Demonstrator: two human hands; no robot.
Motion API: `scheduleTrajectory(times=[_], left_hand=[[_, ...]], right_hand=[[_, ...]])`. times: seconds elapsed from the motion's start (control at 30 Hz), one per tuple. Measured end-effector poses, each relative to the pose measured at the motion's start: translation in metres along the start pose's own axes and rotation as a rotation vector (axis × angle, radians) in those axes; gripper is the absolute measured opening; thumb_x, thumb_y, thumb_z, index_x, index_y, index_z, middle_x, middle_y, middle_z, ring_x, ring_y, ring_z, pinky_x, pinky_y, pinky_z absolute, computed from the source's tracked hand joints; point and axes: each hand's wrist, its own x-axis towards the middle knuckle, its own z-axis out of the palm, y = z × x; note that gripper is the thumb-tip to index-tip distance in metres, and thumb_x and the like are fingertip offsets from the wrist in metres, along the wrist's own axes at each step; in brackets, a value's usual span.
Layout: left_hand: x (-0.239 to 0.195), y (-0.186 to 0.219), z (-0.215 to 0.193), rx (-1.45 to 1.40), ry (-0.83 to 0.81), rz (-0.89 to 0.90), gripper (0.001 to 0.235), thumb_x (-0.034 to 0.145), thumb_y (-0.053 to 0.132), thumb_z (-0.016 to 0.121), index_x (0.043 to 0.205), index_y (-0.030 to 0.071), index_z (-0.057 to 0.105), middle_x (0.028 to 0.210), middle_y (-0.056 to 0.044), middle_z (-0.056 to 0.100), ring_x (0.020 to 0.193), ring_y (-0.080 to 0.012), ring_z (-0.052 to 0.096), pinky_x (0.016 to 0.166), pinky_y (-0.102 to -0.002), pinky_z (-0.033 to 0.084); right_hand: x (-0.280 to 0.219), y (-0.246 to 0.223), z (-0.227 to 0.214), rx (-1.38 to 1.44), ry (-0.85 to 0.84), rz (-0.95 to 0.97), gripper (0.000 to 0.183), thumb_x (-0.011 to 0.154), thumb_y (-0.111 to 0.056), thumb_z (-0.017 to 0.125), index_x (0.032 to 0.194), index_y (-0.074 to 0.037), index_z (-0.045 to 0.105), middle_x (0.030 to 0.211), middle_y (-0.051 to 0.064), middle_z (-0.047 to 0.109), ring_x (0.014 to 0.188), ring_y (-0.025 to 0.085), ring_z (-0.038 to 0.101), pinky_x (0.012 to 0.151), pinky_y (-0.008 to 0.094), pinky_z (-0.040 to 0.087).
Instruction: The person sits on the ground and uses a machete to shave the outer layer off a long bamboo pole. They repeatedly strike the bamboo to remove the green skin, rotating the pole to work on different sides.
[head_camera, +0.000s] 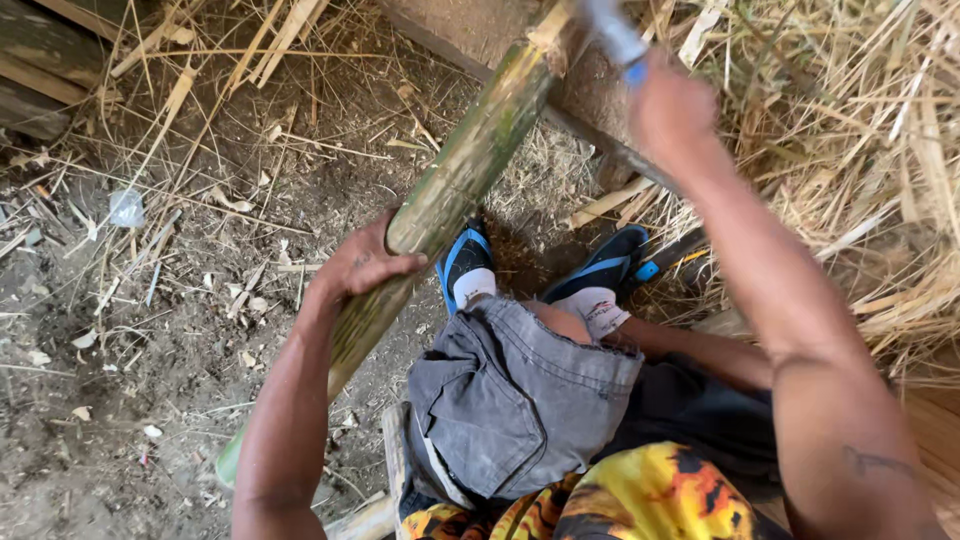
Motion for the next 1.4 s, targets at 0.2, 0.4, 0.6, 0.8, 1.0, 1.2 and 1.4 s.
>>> scheduleTrajectory(times=[0.2, 0.4, 0.6, 0.8, 1.0, 1.2, 1.4], left_hand=[[0.011, -0.012, 0.0, -0.053, -0.067, -0.091, 0.131, 0.058, 0.065, 0.079, 0.159, 0.005, 0.023, 0.135, -0.026, 0.062, 0.108, -0.037, 0.073, 0.106, -0.046, 0.052], [0.013, -0.014, -0.004, -0.046, -0.028, 0.02, 0.116, 0.062, 0.059, 0.079, 0.154, 0.0, 0.04, 0.131, -0.025, 0.07, 0.113, -0.0359, 0.071, 0.104, -0.049, 0.055], [0.012, -0.007, 0.001, -0.066, -0.058, -0.08, 0.121, 0.059, 0.061, 0.076, 0.157, 0.005, 0.035, 0.129, -0.023, 0.069, 0.103, -0.0349, 0.074, 0.096, -0.045, 0.059], [0.009, 0.003, 0.0, 0.025, -0.058, -0.107, 0.131, 0.059, 0.065, 0.076, 0.161, 0.005, 0.02, 0.125, -0.025, 0.068, 0.1, -0.0358, 0.074, 0.096, -0.045, 0.058], [-0.016, 0.029, 0.011, 0.555, 0.209, 0.024, 0.12, 0.071, 0.072, 0.08, 0.157, 0.006, 0.027, 0.13, -0.031, 0.061, 0.099, -0.044, 0.07, 0.089, -0.053, 0.057], [-0.021, 0.052, 0.021, 0.45, 0.107, -0.118, 0.123, 0.064, 0.062, 0.079, 0.158, 0.006, 0.021, 0.116, -0.028, 0.067, 0.092, -0.0421, 0.073, 0.091, -0.05, 0.058], [-0.023, 0.045, 0.023, 0.47, 0.225, -0.023, 0.11, 0.069, 0.057, 0.08, 0.154, 0.005, 0.033, 0.115, -0.032, 0.067, 0.097, -0.0446, 0.071, 0.089, -0.051, 0.057]], right_hand=[[-0.064, -0.092, 0.049, -0.316, 0.212, -0.78, 0.007, 0.108, -0.009, 0.053, 0.106, -0.002, 0.052, 0.064, 0.011, 0.06, 0.047, 0.02, 0.056, 0.033, 0.032, 0.045], [-0.016, -0.064, -0.01, 0.114, 0.0, -0.155, 0.019, 0.1, -0.008, 0.051, 0.115, 0.003, 0.049, 0.07, 0.015, 0.059, 0.045, 0.022, 0.056, 0.03, 0.036, 0.047], [-0.055, -0.078, 0.03, -0.281, -0.011, -0.573, 0.011, 0.106, -0.011, 0.043, 0.107, -0.005, 0.052, 0.076, 0.017, 0.064, 0.059, 0.026, 0.062, 0.038, 0.035, 0.052], [0.059, 0.085, -0.021, 0.2, 0.162, 0.341, 0.03, 0.11, -0.023, 0.061, 0.118, 0.006, 0.059, 0.09, 0.02, 0.069, 0.072, 0.03, 0.07, 0.055, 0.039, 0.054], [0.003, 0.083, -0.006, 0.105, 0.261, 0.173, 0.03, 0.105, -0.015, 0.062, 0.125, 0.005, 0.05, 0.087, 0.02, 0.068, 0.069, 0.031, 0.066, 0.056, 0.044, 0.054], [-0.05, -0.043, 0.021, 0.103, 0.049, -0.056, 0.028, 0.095, -0.007, 0.06, 0.119, 0.005, 0.05, 0.084, 0.017, 0.066, 0.056, 0.026, 0.066, 0.041, 0.04, 0.053], [-0.07, -0.067, 0.052, -0.345, 0.2, -0.593, 0.029, 0.095, -0.015, 0.062, 0.118, -0.003, 0.051, 0.078, 0.014, 0.068, 0.062, 0.027, 0.071, 0.05, 0.045, 0.056]])
